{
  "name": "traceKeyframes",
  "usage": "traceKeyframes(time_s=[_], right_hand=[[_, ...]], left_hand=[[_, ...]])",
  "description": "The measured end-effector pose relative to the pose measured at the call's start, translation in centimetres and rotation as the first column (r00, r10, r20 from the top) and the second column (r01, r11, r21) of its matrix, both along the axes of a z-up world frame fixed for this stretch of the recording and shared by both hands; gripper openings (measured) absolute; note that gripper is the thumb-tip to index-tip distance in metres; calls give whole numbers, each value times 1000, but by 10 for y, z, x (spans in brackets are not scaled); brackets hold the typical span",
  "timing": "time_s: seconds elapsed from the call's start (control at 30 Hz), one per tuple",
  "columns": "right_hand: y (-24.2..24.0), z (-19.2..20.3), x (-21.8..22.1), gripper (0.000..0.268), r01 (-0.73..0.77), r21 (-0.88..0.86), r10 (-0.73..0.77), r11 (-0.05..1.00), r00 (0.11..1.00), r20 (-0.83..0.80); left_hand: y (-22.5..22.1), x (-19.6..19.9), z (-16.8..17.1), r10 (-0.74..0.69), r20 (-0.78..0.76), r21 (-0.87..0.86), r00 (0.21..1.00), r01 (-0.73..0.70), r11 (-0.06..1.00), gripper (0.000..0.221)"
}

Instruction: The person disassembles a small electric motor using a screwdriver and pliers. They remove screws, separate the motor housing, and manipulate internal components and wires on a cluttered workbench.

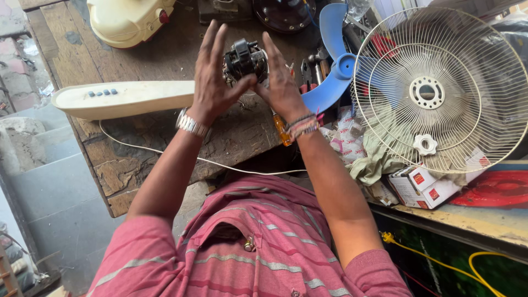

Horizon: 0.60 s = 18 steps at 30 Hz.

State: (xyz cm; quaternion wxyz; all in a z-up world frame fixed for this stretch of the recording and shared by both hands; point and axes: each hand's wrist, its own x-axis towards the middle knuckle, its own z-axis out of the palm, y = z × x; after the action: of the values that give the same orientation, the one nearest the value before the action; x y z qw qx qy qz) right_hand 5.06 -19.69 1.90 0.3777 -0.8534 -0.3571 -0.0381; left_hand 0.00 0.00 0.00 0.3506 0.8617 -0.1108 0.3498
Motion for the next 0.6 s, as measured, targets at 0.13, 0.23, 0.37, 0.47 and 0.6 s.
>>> traceKeyframes(time_s=[0.13,0.23,0.37,0.47,0.6], right_hand=[[-36,-34,-55,86,180,-65,-177,982,983,49],[-54,-61,-102,59,265,-212,-236,941,960,151],[-70,-84,-125,55,316,-260,-266,913,941,210],[-76,-92,-126,43,337,-245,-295,909,936,195],[-89,-90,-131,36,375,-161,-350,913,923,162]], left_hand=[[4,20,-4,-197,-164,-114,967,180,977,78],[5,27,-13,-219,-136,-237,966,183,954,70],[13,45,-10,-218,-138,-314,966,166,935,56],[23,60,1,-245,-142,-404,959,170,899,50],[34,64,1,-264,-351,-467,899,77,881,41]])
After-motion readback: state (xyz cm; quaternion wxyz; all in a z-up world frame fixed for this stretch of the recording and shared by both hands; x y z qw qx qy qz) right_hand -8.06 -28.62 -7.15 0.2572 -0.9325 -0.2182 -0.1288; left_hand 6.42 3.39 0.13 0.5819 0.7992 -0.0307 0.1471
